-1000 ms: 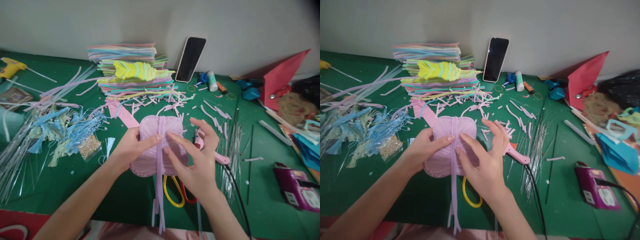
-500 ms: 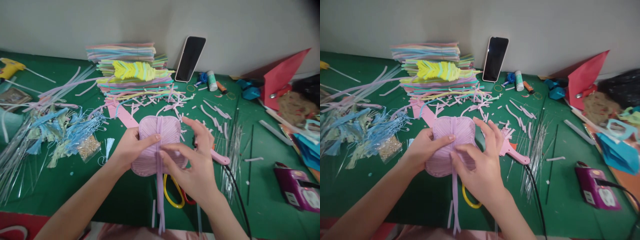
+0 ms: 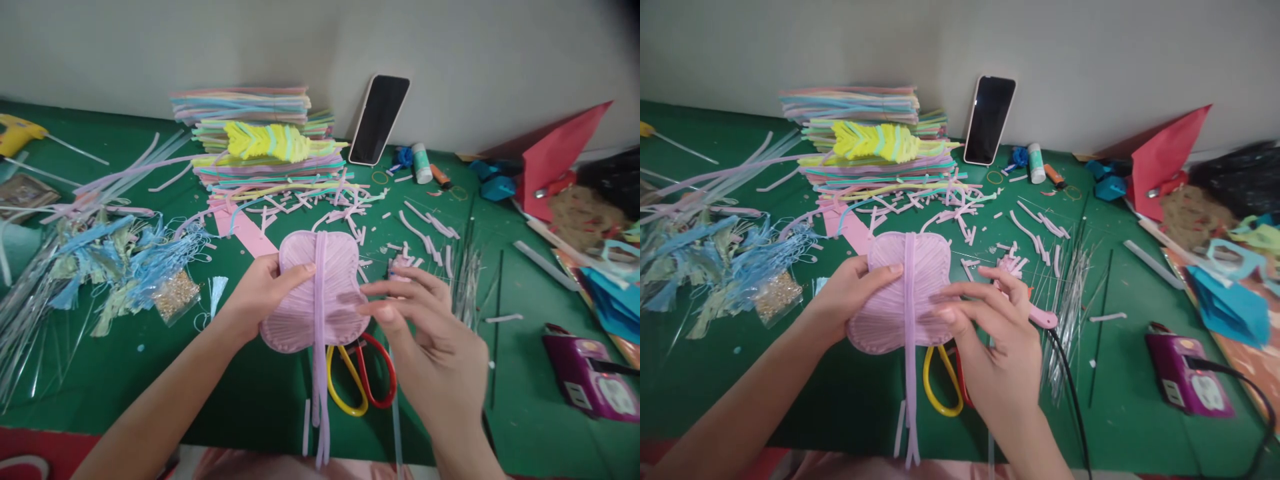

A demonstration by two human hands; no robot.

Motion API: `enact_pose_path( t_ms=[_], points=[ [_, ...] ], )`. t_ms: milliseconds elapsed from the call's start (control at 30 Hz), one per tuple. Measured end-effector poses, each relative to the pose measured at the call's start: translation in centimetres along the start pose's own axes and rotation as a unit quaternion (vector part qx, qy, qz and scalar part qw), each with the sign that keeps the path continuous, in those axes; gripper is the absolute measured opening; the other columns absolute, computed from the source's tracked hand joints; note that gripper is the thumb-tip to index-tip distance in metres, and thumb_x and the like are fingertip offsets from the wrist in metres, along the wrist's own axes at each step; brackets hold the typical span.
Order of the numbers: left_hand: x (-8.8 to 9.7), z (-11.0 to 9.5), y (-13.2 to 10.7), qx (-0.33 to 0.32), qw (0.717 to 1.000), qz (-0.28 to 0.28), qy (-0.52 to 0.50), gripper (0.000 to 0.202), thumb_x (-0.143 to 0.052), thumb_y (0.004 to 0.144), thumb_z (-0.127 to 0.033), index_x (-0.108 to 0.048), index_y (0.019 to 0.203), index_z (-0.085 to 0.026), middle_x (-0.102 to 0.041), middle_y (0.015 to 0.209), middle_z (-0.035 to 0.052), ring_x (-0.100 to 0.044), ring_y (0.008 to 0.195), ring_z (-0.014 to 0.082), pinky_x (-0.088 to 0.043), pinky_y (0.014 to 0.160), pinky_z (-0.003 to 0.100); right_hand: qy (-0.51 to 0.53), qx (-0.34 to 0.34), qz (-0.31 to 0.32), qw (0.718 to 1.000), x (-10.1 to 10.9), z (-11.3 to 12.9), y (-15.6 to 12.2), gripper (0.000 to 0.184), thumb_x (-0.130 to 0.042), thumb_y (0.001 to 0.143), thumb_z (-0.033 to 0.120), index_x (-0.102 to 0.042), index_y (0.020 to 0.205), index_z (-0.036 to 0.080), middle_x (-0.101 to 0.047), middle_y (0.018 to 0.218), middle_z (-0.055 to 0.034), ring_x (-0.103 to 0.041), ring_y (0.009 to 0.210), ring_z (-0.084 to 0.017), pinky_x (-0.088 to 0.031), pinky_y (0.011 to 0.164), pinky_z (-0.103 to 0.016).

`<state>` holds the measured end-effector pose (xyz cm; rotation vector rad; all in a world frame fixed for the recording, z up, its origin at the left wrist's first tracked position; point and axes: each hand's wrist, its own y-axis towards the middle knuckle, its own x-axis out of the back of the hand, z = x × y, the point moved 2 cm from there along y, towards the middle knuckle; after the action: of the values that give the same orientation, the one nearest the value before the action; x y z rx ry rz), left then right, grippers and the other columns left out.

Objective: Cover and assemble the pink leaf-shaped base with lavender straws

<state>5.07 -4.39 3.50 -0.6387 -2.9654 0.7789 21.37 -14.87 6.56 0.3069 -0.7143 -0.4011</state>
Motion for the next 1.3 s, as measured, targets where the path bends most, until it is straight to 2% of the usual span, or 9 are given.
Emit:
enact_pose_path(
  t_ms=[100,267,467,633,800,900,967,1067,1300],
  points=[
    [0.0,0.1,-0.1,-0.009,1.000,0.019,-0.009,0.025,-0.076,0.071,-0.037,-0.070,0.078,-0.014,-0.070,0.074,0.0021,-0.062,0.066,0.0143,-0.047,0.058,0.021,-0.067,0.011,-0.010,0.998,-0.9,-0.1,0.5,0.009,-0.061,0.087,0.027,-0.069,0.081,0.026,-0.067,0.101,-0.0039,-0.052,0.111,-0.026,-0.042,0.096,-0.049],
    [-0.2,0.0,-0.4,-0.030,0.999,0.026,-0.004,0.027,-0.077,0.070,-0.037,-0.071,0.083,-0.015,-0.071,0.080,0.0031,-0.064,0.070,0.0164,-0.049,0.060,0.023,-0.144,0.068,-0.019,0.987,-2.0,0.3,1.8,0.005,-0.068,0.080,0.024,-0.071,0.085,0.024,-0.060,0.106,-0.0081,-0.049,0.108,-0.028,-0.040,0.094,-0.051],
    [-0.3,-0.2,-0.5,-0.031,0.999,0.016,0.017,0.029,-0.078,0.069,-0.039,-0.071,0.083,-0.014,-0.070,0.078,0.0027,-0.062,0.069,0.0159,-0.048,0.058,0.023,-0.155,0.077,-0.001,0.985,-2.4,0.2,3.1,0.003,-0.069,0.079,0.024,-0.071,0.078,0.023,-0.060,0.107,-0.0085,-0.048,0.108,-0.030,-0.041,0.091,-0.050],
    [-0.3,-0.1,-0.4,-0.021,0.999,0.025,0.022,0.032,-0.078,0.069,-0.041,-0.072,0.085,-0.014,-0.071,0.080,0.0037,-0.063,0.071,0.0173,-0.049,0.061,0.025,-0.152,0.085,-0.043,0.984,-2.5,0.4,3.5,0.005,-0.066,0.080,0.022,-0.068,0.075,0.023,-0.062,0.102,-0.0073,-0.053,0.107,-0.028,-0.040,0.094,-0.051],
    [-0.2,0.2,-0.2,0.000,0.999,0.034,0.019,0.032,-0.081,0.066,-0.038,-0.072,0.086,-0.015,-0.073,0.084,0.0053,-0.066,0.078,0.0213,-0.052,0.067,0.028,-0.021,-0.048,-0.087,0.995,-1.8,-1.2,3.2,0.020,-0.057,0.086,0.024,-0.062,0.105,0.024,-0.062,0.110,-0.0075,-0.057,0.107,-0.023,-0.047,0.089,-0.045],
    [-0.2,0.1,-0.2,0.003,0.999,0.047,-0.002,0.030,-0.080,0.066,-0.038,-0.072,0.085,-0.015,-0.074,0.085,0.0059,-0.068,0.079,0.0220,-0.053,0.068,0.028,0.129,-0.167,-0.026,0.977,-2.0,-2.4,3.0,0.032,-0.059,0.086,0.034,-0.056,0.118,0.026,-0.063,0.113,-0.0065,-0.060,0.105,-0.020,-0.051,0.084,-0.039],
    [-0.3,0.0,-0.2,0.004,0.998,0.060,-0.012,0.030,-0.080,0.067,-0.038,-0.073,0.086,-0.016,-0.075,0.088,0.0064,-0.069,0.080,0.0221,-0.053,0.069,0.028,0.227,-0.244,0.042,0.942,-2.5,-2.8,3.0,0.035,-0.063,0.084,0.041,-0.058,0.115,0.026,-0.068,0.102,-0.0047,-0.065,0.091,-0.018,-0.054,0.077,-0.036],
    [-0.4,-0.1,-0.3,0.005,0.997,0.080,-0.014,0.030,-0.078,0.070,-0.040,-0.074,0.089,-0.016,-0.076,0.090,0.0067,-0.070,0.082,0.0226,-0.054,0.071,0.029,0.322,-0.298,0.096,0.893,-3.1,-2.7,3.2,0.034,-0.072,0.076,0.043,-0.063,0.102,0.025,-0.072,0.093,-0.0029,-0.066,0.080,-0.017,-0.055,0.072,-0.033],
    [-0.4,0.0,-0.2,0.005,0.997,0.080,-0.015,0.035,-0.078,0.070,-0.042,-0.074,0.093,-0.017,-0.076,0.092,0.0067,-0.070,0.084,0.0233,-0.055,0.073,0.030,0.358,-0.320,0.132,0.867,-3.8,-2.5,3.6,0.023,-0.078,0.070,0.039,-0.070,0.085,0.023,-0.068,0.077,0.0002,-0.062,0.070,-0.016,-0.051,0.062,-0.028]
  ],
)
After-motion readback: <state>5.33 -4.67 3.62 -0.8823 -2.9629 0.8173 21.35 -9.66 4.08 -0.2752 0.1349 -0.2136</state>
